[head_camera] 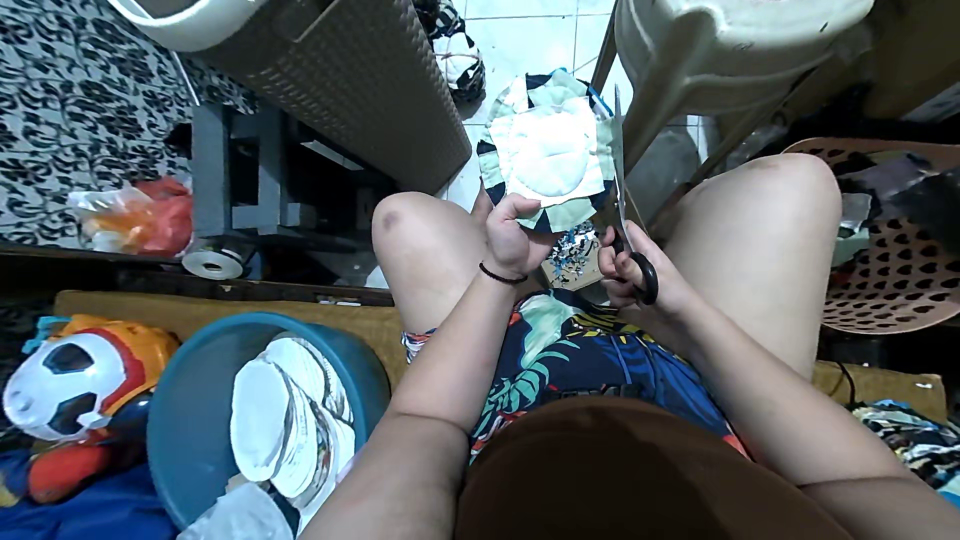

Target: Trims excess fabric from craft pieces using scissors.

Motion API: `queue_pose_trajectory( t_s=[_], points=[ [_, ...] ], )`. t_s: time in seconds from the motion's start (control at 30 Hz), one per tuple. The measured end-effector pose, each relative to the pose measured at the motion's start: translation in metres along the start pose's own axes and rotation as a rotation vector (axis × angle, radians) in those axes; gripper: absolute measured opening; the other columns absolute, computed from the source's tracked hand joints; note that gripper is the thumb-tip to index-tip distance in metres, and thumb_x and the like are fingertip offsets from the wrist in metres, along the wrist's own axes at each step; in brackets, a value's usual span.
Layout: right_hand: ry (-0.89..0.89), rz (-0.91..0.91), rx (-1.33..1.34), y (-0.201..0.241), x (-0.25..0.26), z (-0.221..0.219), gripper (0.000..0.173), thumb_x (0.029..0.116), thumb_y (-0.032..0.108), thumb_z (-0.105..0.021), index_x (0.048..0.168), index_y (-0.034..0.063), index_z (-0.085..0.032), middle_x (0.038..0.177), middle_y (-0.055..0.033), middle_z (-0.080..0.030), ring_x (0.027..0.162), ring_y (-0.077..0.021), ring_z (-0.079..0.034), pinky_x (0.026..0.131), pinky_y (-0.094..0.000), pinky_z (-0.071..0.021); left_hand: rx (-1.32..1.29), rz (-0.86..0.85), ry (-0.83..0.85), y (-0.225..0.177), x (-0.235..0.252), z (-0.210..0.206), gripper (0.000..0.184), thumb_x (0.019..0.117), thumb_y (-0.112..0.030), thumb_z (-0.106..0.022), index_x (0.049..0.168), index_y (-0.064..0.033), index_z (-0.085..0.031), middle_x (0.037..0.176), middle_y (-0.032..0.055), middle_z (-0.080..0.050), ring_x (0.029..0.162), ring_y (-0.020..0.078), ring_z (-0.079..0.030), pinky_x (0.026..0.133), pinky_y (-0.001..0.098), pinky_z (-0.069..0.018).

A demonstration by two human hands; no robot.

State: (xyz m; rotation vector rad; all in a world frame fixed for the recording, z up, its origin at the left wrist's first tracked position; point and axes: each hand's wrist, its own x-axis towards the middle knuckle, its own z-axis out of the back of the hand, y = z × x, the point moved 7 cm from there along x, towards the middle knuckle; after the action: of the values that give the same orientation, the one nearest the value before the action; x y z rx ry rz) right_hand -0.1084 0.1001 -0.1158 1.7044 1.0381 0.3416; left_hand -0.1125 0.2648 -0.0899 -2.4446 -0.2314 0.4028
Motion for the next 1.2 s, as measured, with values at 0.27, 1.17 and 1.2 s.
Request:
queue_pose_trajectory(
  t_s=[0.27, 1.17, 1.2],
  points=[
    [-0.026, -0.025, -0.004, 0.001, -0.004, -0.002, 0.039, 0.094, 0.036, -0.071, 0.114, 0.0173, -0.043, 0.069, 0.0047, -0.051, 0.044, -0.0024, -0.042, 0.042, -0.017, -0.0422, -0.01, 0.013, -0.075, -0.007, 0.001, 0.006, 0.031, 0.0915, -0.016, -0.031, 0.111, -0.0146, -0.055, 0.105, 0.0097, -0.07, 0.097, 0.0243, -0.07, 0.08, 0.0468, -0.0589],
    [0.008, -0.042, -0.062, 0.003, -0.007, 0.0, 0.035, 0.0958, 0.033, -0.067, 0.114, 0.0171, -0.042, 0.067, 0.0045, -0.051, 0.044, -0.0026, -0.044, 0.042, -0.0173, -0.0427, 0.028, 0.024, 0.049, -0.02, 0.001, 0.015, 0.028, 0.0864, -0.018, -0.037, 0.095, -0.0171, -0.064, 0.096, 0.0061, -0.074, 0.092, 0.0204, -0.072, 0.077, 0.0437, -0.0604],
    [0.015, -0.047, -0.075, 0.002, -0.008, 0.0, 0.034, 0.0964, 0.032, -0.066, 0.114, 0.0169, -0.042, 0.067, 0.0047, -0.051, 0.044, -0.0027, -0.044, 0.043, -0.0174, -0.0435, 0.025, 0.015, 0.054, -0.022, 0.002, 0.016, 0.028, 0.0866, -0.018, -0.037, 0.095, -0.0169, -0.064, 0.096, 0.0063, -0.074, 0.092, 0.0205, -0.072, 0.078, 0.0438, -0.0603]
  ],
)
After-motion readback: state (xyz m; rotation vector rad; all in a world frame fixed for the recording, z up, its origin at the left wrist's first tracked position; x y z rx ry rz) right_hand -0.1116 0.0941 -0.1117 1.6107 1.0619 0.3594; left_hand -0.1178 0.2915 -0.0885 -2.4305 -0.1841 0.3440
